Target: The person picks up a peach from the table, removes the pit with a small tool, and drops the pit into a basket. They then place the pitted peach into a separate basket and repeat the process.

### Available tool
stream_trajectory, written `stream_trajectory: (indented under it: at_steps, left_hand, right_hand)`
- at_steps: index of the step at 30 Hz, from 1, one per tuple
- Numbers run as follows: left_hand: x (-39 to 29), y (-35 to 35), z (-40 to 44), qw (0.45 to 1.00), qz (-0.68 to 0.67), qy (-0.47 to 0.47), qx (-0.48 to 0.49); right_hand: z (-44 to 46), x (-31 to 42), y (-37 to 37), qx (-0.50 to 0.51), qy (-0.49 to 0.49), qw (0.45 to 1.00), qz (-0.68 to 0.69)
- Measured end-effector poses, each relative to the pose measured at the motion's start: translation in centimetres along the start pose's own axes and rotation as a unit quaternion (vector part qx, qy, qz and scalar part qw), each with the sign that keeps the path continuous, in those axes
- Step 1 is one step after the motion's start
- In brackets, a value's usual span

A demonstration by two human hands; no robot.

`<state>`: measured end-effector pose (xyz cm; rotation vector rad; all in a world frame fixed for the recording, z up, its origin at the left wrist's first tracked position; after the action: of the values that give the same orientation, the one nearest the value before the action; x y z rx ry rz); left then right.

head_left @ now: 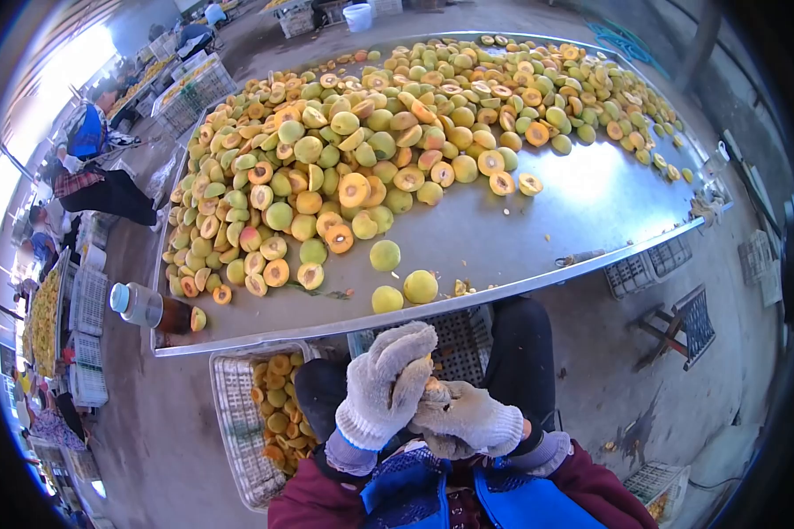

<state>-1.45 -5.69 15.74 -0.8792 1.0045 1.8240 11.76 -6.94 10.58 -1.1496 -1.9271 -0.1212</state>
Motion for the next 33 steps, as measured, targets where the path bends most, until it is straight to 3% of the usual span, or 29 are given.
stream_trajectory:
  at_steps: [1, 2, 5, 6, 7, 9, 10, 14, 16, 23, 24, 26, 28, 31, 33]
  left_hand:
    - [-0.3, -0.1, 0.3, 0.999, 0.038, 0.016, 0.028]
    - [0.7, -0.4, 0.3, 0.98, -0.07, 0.176, 0.056]
    - [0.7, -0.7, 0.7, 0.978, -0.036, 0.184, 0.088]
    - [0.1, -0.5, 1.0, 0.99, 0.026, 0.095, 0.103]
    - [0.1, -0.2, 1.2, 0.99, 0.025, 0.097, 0.103]
    - [-1.8, -0.3, 1.5, 0.972, 0.145, -0.118, 0.139]
    - [-2.2, -0.3, 1.6, 0.968, 0.158, -0.141, 0.137]
    - [-1.4, -0.5, 1.9, 0.97, 0.149, -0.071, 0.181]
    - [0.4, -0.9, 1.6, 0.963, 0.113, 0.048, 0.238]
    - [-1.5, -0.7, 1.0, 0.975, 0.171, -0.1, 0.104]
    - [-1.4, -0.8, 1.0, 0.975, 0.169, -0.101, 0.104]
    - [0.5, -1.6, 1.0, 0.949, 0.261, 0.027, 0.175]
    - [0.5, -1.7, 1.0, 0.958, 0.239, 0.015, 0.161]
    - [0.1, -1.4, 0.8, 0.976, 0.164, -0.083, 0.118]
    - [0.1, -1.3, 0.6, 0.979, 0.144, -0.109, 0.096]
  right_hand:
    - [0.0, 0.0, 0.0, 0.007, -0.006, 1.0, 0.025]
    - [0.1, 0.0, 0.0, 0.009, -0.005, 1.0, 0.024]
    - [0.2, -0.7, 0.1, 0.051, -0.063, 0.995, 0.06]
    - [0.0, -0.9, 0.2, 0.097, -0.077, 0.989, 0.085]
    - [-0.2, -1.2, 0.0, 0.142, -0.093, 0.979, 0.112]
    - [-0.4, -1.5, -0.3, 0.141, -0.088, 0.978, 0.124]
    - [-0.4, -1.6, -0.4, 0.141, -0.079, 0.977, 0.136]
    - [0.7, -3.0, -0.6, 0.154, -0.034, 0.976, 0.15]
    - [0.7, -3.2, -0.9, 0.15, -0.031, 0.962, 0.225]
    - [-0.3, -1.8, -0.6, 0.179, -0.057, 0.968, 0.169]
    - [0.0, -1.9, -0.6, 0.149, -0.054, 0.972, 0.176]
    - [0.3, -2.1, -0.7, 0.123, -0.053, 0.975, 0.178]
    - [0.7, -1.8, -0.3, 0.025, -0.014, 0.992, 0.125]
    - [-0.2, -1.4, -0.3, 0.139, -0.019, 0.973, 0.184]
    - [-0.1, -2.8, -0.2, 0.279, -0.085, 0.894, 0.339]
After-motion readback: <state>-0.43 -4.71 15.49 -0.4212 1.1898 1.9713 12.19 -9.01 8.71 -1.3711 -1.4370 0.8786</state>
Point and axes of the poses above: each hand's wrist, its own z-axis towards the middle knuckle, its own y-axis out of the back of the hand, x = y × z, the point moved 5 cm from there along z, towards the middle knuckle, and after that the axes turned 8 degrees about -x, right-handed, at the moved point
